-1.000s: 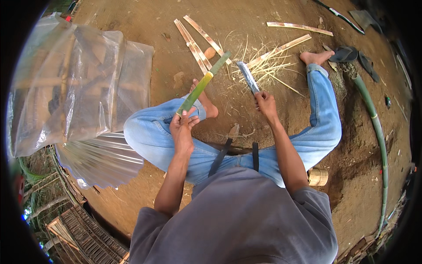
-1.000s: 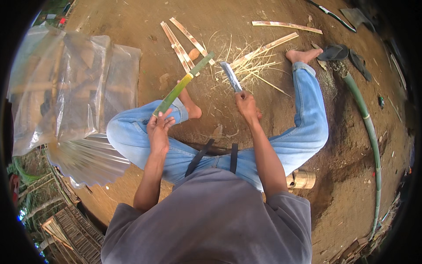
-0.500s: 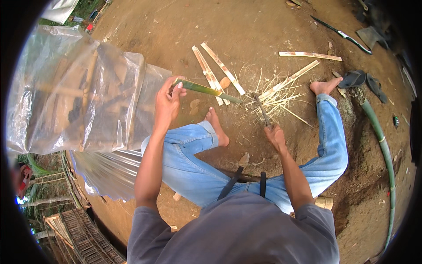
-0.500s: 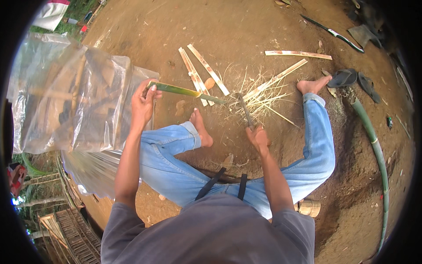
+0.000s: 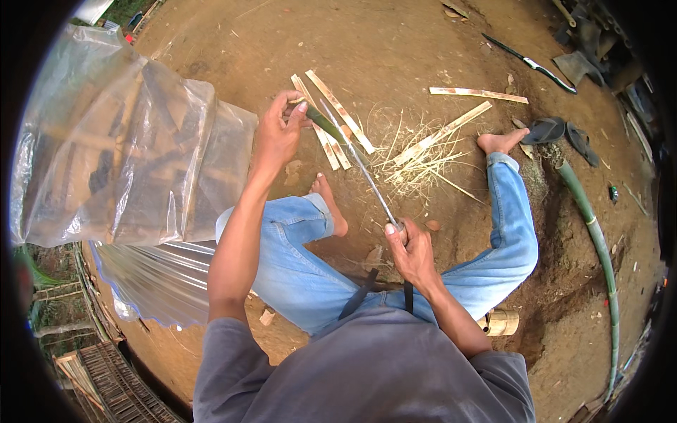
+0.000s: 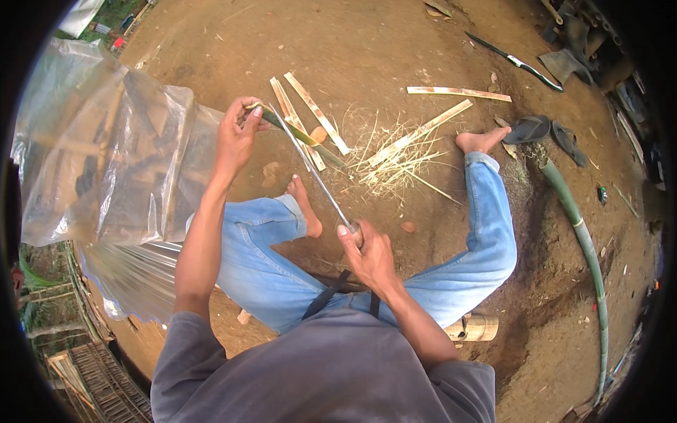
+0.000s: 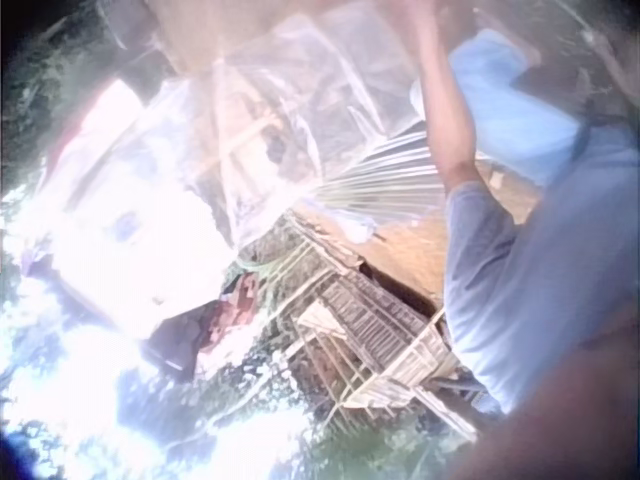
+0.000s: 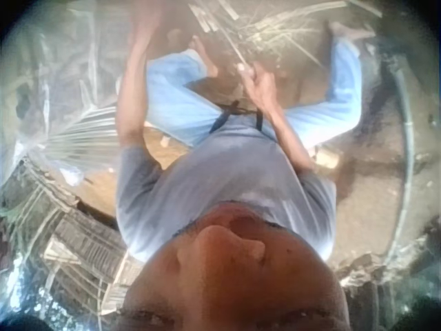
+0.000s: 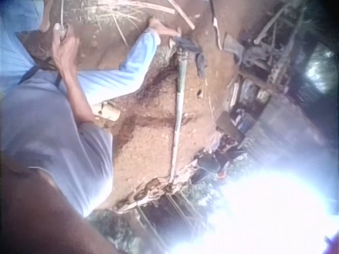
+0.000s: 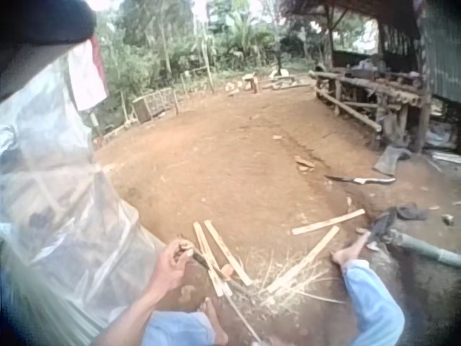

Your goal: The person sits on the ground and uses a knife to shave thin strips of bamboo. They hold the bamboo piece in their left hand and scrape the knife along its length to remove the outer layer, creating fine shavings. The person repeatedly flips the bamboo to work on different sides.

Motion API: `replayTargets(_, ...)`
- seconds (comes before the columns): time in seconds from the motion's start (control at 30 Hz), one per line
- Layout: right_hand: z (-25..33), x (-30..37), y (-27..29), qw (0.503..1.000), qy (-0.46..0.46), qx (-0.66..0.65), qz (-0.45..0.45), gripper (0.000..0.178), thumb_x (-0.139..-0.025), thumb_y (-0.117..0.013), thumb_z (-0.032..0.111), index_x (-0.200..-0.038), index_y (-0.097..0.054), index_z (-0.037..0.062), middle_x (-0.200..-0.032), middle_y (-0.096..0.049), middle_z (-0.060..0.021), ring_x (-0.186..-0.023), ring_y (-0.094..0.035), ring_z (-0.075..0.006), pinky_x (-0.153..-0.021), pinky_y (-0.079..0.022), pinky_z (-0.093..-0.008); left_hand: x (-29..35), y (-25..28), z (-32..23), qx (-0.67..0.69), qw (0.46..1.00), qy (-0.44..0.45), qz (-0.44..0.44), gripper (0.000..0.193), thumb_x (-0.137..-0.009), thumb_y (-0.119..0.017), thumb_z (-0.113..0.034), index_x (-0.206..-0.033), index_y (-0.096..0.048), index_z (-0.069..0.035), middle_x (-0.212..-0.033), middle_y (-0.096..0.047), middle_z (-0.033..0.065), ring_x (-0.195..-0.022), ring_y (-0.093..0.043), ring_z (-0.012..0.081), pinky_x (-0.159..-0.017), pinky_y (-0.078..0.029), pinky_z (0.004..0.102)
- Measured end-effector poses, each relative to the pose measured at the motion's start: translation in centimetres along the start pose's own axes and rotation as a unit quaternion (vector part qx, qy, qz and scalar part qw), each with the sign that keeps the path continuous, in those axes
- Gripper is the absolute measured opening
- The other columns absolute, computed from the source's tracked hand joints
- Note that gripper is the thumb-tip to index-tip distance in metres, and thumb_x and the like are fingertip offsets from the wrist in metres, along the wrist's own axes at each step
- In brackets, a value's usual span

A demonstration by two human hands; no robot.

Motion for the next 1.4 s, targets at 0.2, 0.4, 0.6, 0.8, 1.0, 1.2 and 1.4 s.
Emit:
replayTargets(0.2, 2.2, -2.2, 0.6, 0.998, 0.053, -0.034, -0.019, 0.043, -0.096, -0.059, 0.038, -0.093, -0.062, -0.0041, -0.054, -0.051, -0.0145, -0.047, -0.051, -0.0234, -0.050, -0.040, -0.0393, 0.5, -1.2, -0.7, 0.012, 0.999, 0.004, 0.030, 0.019, -0.098, -0.059, -0.011, -0.112, -0.058, 0.003, -0.096, -0.064, 0.0086, -0.087, -0.063, 0.0127, -0.075, -0.059, 0.0283)
replayTargets(0.4, 1.8, -3.0, 0.9, 0.998, 0.028, -0.057, -0.005, 0.042, -0.097, -0.058, 0.038, -0.093, -0.062, -0.0035, -0.051, -0.044, -0.0073, -0.049, -0.042, -0.0152, -0.050, -0.037, -0.0357, 0.6, -2.5, -0.9, 0.010, 0.999, 0.004, 0.031, 0.023, -0.096, -0.062, -0.016, -0.109, -0.061, 0.002, -0.086, -0.069, 0.0118, -0.078, -0.068, 0.0142, -0.069, -0.058, 0.0296)
replayTargets(0.6, 2.5, -2.8, 1.4, 0.998, 0.028, -0.051, -0.005, 0.042, -0.097, -0.058, 0.038, -0.094, -0.063, -0.0035, -0.053, -0.043, -0.0040, -0.051, -0.040, -0.0119, -0.049, -0.036, -0.0345, 0.8, -3.3, -1.9, 0.007, 0.999, -0.007, 0.040, 0.020, -0.095, -0.063, -0.014, -0.106, -0.062, 0.003, -0.087, -0.069, 0.0134, -0.080, -0.067, 0.0157, -0.068, -0.059, 0.0311)
replayTargets(0.8, 2.1, -2.9, 1.5, 0.998, 0.024, -0.051, -0.005, 0.042, -0.097, -0.058, 0.038, -0.092, -0.062, -0.0034, -0.054, -0.044, -0.0039, -0.052, -0.040, -0.0113, -0.049, -0.036, -0.0342, 0.9, -3.8, -2.5, 0.008, 0.999, 0.005, 0.052, 0.020, -0.095, -0.063, -0.012, -0.106, -0.061, 0.005, -0.090, -0.067, 0.0121, -0.082, -0.066, 0.0146, -0.070, -0.059, 0.0306)
replayTargets(1.0, 1.8, -2.9, 1.2, 0.998, 0.033, -0.048, -0.015, 0.043, -0.097, -0.059, 0.039, -0.088, -0.060, -0.0028, -0.054, -0.044, -0.0043, -0.053, -0.040, -0.0117, -0.049, -0.036, -0.0348, 1.0, -3.8, -2.5, 0.009, 0.998, 0.003, 0.063, 0.019, -0.096, -0.062, -0.011, -0.107, -0.060, 0.004, -0.092, -0.066, 0.0096, -0.084, -0.064, 0.0133, -0.071, -0.059, 0.0292)
replayTargets(1.2, 1.4, -2.8, 1.1, 0.996, 0.019, -0.081, -0.018, 0.043, -0.097, -0.058, 0.039, -0.090, -0.062, -0.0032, -0.054, -0.045, -0.0046, -0.053, -0.041, -0.0118, -0.050, -0.037, -0.0348, 0.9, -3.8, -2.5, 0.003, 0.997, 0.009, 0.081, 0.021, -0.098, -0.060, -0.013, -0.109, -0.060, 0.004, -0.094, -0.065, 0.0082, -0.085, -0.062, 0.0119, -0.074, -0.057, 0.0284)
replayTargets(1.4, 1.4, -2.8, 1.1, 0.998, 0.011, -0.063, -0.013, 0.043, -0.097, -0.058, 0.039, -0.090, -0.062, -0.0033, -0.053, -0.046, -0.0056, -0.052, -0.043, -0.0131, -0.050, -0.038, -0.0352, 1.1, -3.8, -2.6, 0.006, 0.997, 0.007, 0.073, 0.018, -0.097, -0.060, -0.012, -0.107, -0.060, 0.003, -0.093, -0.066, 0.0095, -0.083, -0.064, 0.0129, -0.071, -0.058, 0.0286)
Point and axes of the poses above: each hand's wrist, its own x-axis away from the middle knuckle, its own y-axis out of the back of the hand, z = x × y, the point moved 4 cm from there along -x, towards the middle knuckle
